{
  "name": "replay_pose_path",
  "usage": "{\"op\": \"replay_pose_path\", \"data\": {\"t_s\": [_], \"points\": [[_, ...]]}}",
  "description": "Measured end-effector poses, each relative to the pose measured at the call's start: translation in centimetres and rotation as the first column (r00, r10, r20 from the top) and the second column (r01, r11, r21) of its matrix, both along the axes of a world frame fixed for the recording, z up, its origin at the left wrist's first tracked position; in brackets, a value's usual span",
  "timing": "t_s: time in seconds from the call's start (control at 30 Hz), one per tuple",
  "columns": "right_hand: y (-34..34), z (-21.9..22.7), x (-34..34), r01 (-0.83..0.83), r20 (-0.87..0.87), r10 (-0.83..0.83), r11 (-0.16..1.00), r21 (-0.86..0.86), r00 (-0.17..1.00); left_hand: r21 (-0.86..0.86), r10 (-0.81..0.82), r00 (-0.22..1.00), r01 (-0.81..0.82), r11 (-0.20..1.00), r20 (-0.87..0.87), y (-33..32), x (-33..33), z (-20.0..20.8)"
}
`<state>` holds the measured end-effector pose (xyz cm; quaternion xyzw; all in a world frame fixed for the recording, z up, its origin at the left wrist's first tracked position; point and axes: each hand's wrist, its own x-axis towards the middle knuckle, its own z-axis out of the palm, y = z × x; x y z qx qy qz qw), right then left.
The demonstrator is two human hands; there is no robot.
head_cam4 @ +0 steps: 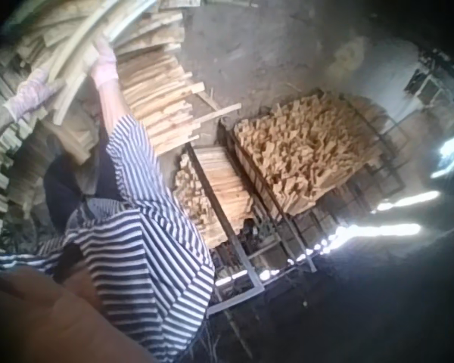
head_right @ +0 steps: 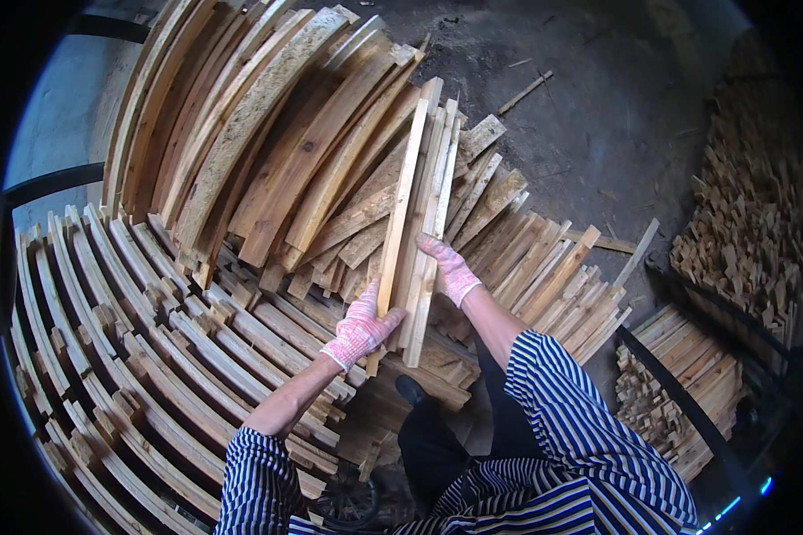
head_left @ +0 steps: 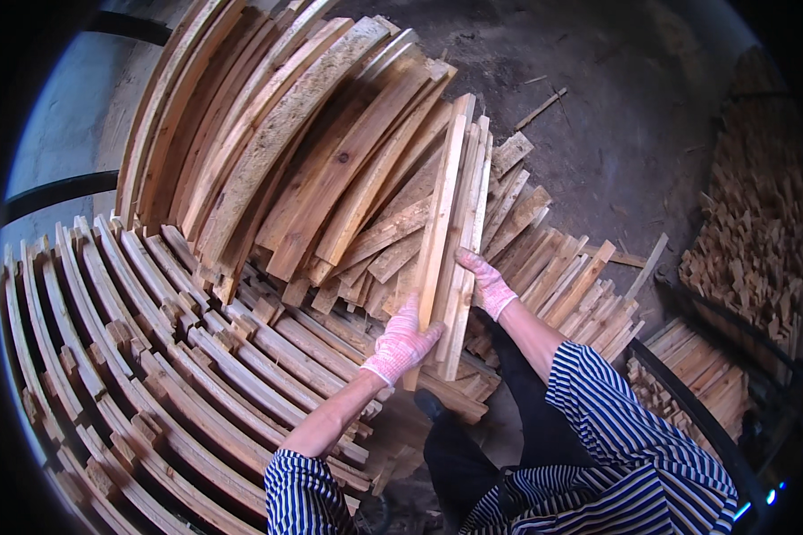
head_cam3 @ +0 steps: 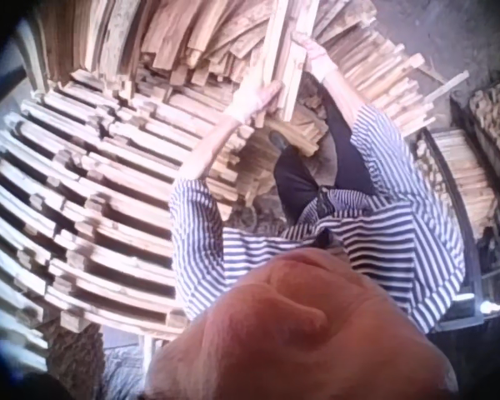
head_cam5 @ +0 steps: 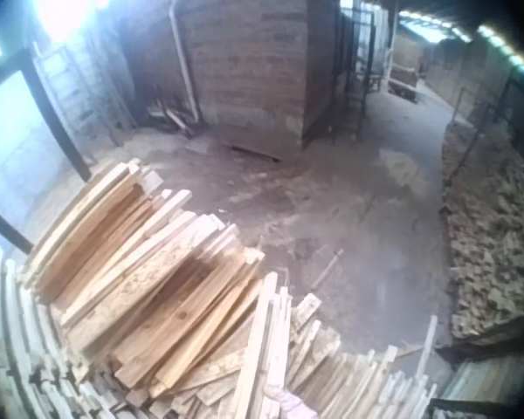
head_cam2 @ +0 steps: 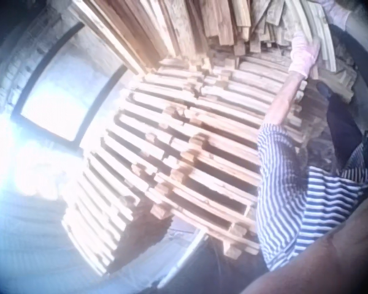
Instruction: The person repeatedly picks up small wooden planks from a pile on the floor and stacks them onto a larger, organized stack. The person wears pink gloves and handles the wood by hand, moving pieces from a disorganized pile to a neat arrangement.
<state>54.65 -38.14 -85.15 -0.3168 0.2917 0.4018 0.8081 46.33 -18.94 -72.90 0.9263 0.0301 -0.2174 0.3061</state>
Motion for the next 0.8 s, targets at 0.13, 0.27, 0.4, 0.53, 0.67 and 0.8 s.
{"op": "replay_pose_path", "data": {"t_s": [0.13, 0.27, 0.4, 0.53, 0.67, 0.8], "points": [[-2.6, 0.6, 1.8, 0.017, -0.087, -0.031, 0.988, -0.153, 0.996, 0.119, -0.128, 0.788, 0.247, 0.962, -0.603, -2.4, 10.9, 4.2], [2.9, 0.9, 5.4, 0.039, -0.058, -0.057, 0.96, -0.277, 0.997, -0.294, 0.485, 0.841, -0.539, 0.789, -0.239, 2.7, 6.4, -10.3], [0.9, 0.0, 5.3, 0.075, 0.034, -0.068, 0.962, -0.263, 0.997, -0.479, 0.383, 0.677, -0.725, 0.496, -0.629, 0.1, 8.0, -9.0], [-4.7, 3.4, 5.1, 0.031, -0.023, -0.035, 0.984, -0.174, 0.999, -0.535, 0.233, 0.706, -0.675, 0.509, -0.669, -7.1, 8.7, -2.4], [-8.0, 14.6, 3.8, -0.256, -0.06, 0.249, 0.946, -0.2, 0.967, -0.464, 0.268, 0.508, -0.86, 0.212, -0.819, -11.8, 3.7, 7.2], [-11.9, 24.7, 1.0, -0.473, -0.17, 0.445, 0.861, -0.189, 0.879, -0.404, 0.194, 0.37, -0.897, -0.178, -0.908, -17.9, -3.1, 14.6]]}}
